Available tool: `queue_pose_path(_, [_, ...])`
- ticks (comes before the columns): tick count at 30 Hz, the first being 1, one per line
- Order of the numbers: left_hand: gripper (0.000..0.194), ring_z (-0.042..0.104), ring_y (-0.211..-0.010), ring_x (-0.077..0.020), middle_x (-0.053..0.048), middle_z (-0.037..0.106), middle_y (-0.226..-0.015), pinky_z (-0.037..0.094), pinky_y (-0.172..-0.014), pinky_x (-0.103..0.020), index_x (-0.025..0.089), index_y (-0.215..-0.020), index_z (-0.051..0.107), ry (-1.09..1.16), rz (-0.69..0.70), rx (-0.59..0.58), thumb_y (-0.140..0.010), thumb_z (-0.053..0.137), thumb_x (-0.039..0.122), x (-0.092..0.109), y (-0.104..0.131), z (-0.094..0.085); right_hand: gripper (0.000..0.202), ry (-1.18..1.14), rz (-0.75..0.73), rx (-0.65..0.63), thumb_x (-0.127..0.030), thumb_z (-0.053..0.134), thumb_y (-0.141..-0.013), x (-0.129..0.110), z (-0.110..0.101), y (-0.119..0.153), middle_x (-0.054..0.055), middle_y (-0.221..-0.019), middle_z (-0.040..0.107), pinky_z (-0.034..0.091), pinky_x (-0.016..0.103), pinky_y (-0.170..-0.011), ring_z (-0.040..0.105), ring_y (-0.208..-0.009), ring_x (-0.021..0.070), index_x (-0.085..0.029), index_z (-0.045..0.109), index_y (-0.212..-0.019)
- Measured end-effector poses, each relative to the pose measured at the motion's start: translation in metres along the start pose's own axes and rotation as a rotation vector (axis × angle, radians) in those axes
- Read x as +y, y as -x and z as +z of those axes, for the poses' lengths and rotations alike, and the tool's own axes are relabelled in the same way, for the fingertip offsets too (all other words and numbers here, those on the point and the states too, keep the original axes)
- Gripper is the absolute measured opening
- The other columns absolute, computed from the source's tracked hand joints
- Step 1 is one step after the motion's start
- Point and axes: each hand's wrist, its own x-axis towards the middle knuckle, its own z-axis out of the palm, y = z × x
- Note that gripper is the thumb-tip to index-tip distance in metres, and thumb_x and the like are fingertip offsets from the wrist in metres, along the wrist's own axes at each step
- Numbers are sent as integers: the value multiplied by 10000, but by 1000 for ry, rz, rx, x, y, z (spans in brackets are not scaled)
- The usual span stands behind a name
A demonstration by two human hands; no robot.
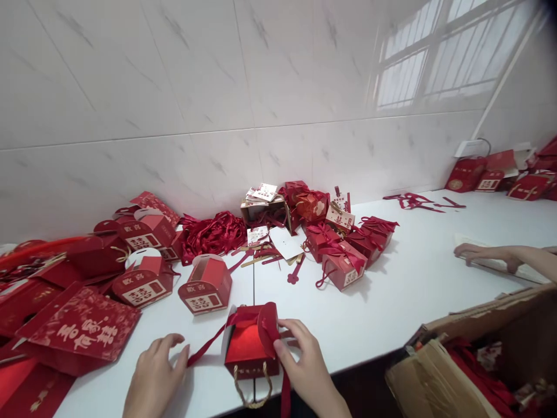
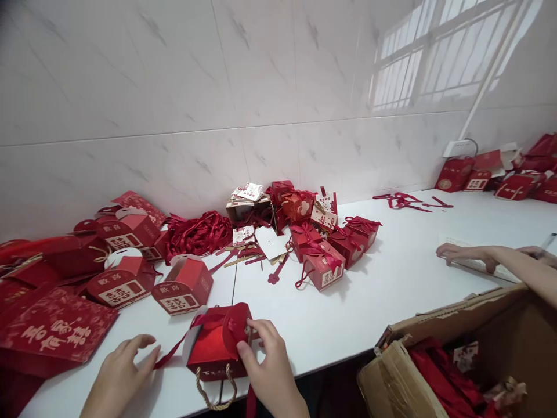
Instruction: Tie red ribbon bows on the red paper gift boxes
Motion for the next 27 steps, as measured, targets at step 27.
queue_pose_path(27, [450,278,-469,-85,77,320,-518,215,-459,-205,179,-574,463,753,-128,-417,-682,620,587,59,28,-9,331,-96,187,-169,-525,590,-781,-13,-64,-60,-72,-486,443,241,213,-465,327,-440,87,-203,518,-807])
